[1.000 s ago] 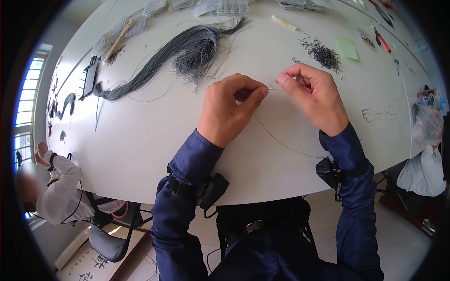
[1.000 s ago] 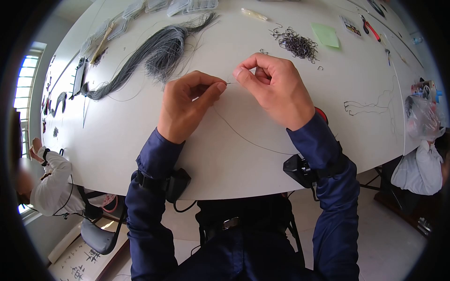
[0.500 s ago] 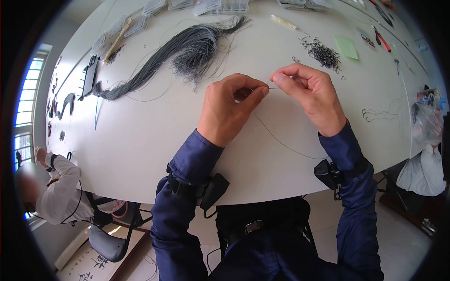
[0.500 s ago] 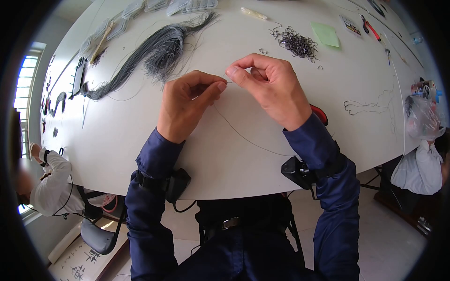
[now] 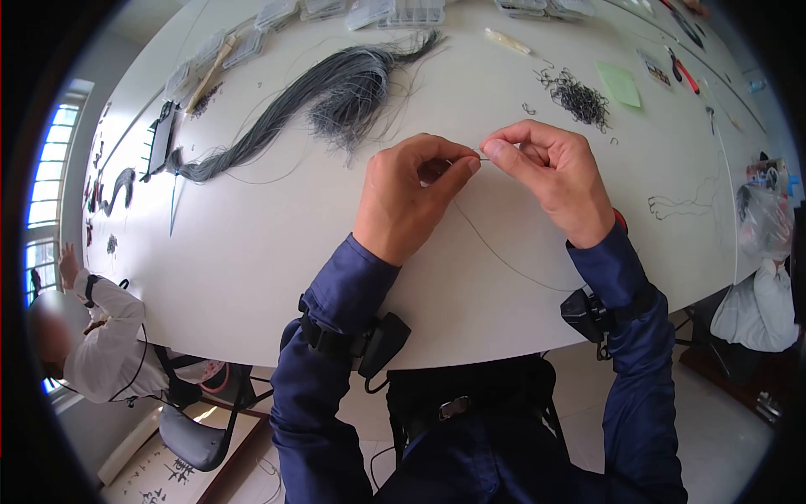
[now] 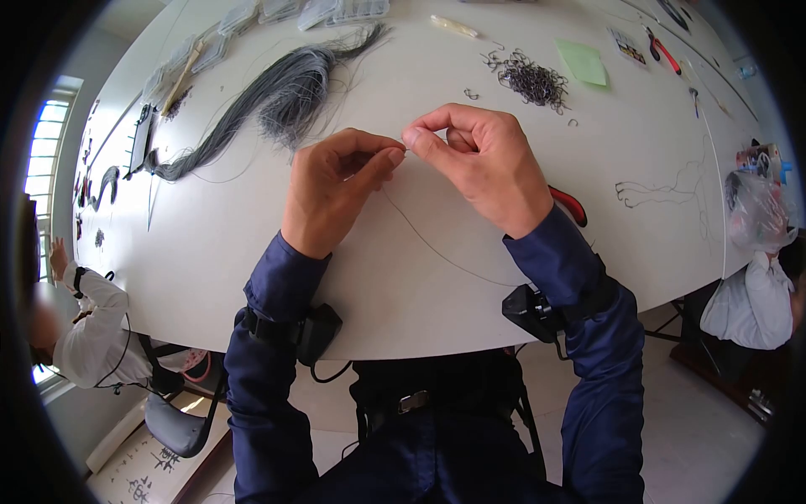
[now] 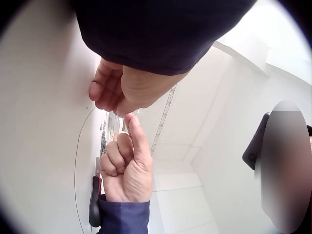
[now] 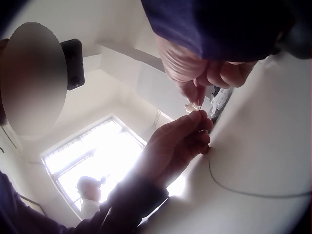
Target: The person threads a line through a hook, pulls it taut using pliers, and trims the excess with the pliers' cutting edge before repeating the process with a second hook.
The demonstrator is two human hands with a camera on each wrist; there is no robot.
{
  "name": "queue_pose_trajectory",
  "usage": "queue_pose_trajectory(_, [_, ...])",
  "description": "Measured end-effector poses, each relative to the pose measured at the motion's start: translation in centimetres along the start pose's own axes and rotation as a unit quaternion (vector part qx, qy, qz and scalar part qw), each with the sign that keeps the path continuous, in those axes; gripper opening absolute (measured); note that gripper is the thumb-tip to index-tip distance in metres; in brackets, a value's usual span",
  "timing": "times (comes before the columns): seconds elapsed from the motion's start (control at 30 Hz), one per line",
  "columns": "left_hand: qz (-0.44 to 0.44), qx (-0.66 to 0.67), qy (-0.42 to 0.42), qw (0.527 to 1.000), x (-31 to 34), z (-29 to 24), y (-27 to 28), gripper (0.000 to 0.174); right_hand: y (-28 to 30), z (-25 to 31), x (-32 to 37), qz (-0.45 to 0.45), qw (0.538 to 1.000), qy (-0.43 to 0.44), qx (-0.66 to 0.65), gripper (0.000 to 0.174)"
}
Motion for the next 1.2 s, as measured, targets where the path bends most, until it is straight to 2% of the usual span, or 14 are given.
queue_pose_trajectory(0.37, [-0.012, 0.011, 0.013, 1.0, 0.0, 0.0, 0.1, 0.019, 0.0, 0.2, 0.1, 0.007, 1.0, -0.006, 0.018, 0.019])
queue_pose_trajectory(0.53, [-0.01, 0.0, -0.001, 1.0, 0.0, -0.1, 0.0, 0.02, 0.1, 0.6, 0.2, 0.012, 0.999, -0.031, 0.034, 0.019])
queue_pose_trajectory(1.07, [-0.019, -0.027, -0.029, 0.999, 0.1, -0.4, 0.2, 0.016, 0.1, -0.2, 0.0, 0.025, 0.999, -0.026, 0.04, 0.023])
queue_pose_trajectory(1.17, [-0.03, -0.019, -0.07, 0.997, 0.1, -0.6, 0.1, 0.017, 0.1, -0.2, 0.0, 0.027, 0.998, -0.035, 0.04, 0.023])
queue_pose_trajectory(1.2, [-0.058, 0.001, -0.08, 0.995, 0.1, -0.9, 0.0, 0.017, 0.1, -0.2, 0.0, 0.027, 0.998, -0.035, 0.039, 0.022])
Point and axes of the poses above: each hand's wrist, its own x-axis away from the middle knuckle, its own y-axis out of the back of the hand, z = x × y, the point moved 2 cm from there along -x, towards the middle knuckle, and after that the axes turned 7 degrees about -x, right-handed, at the moved point
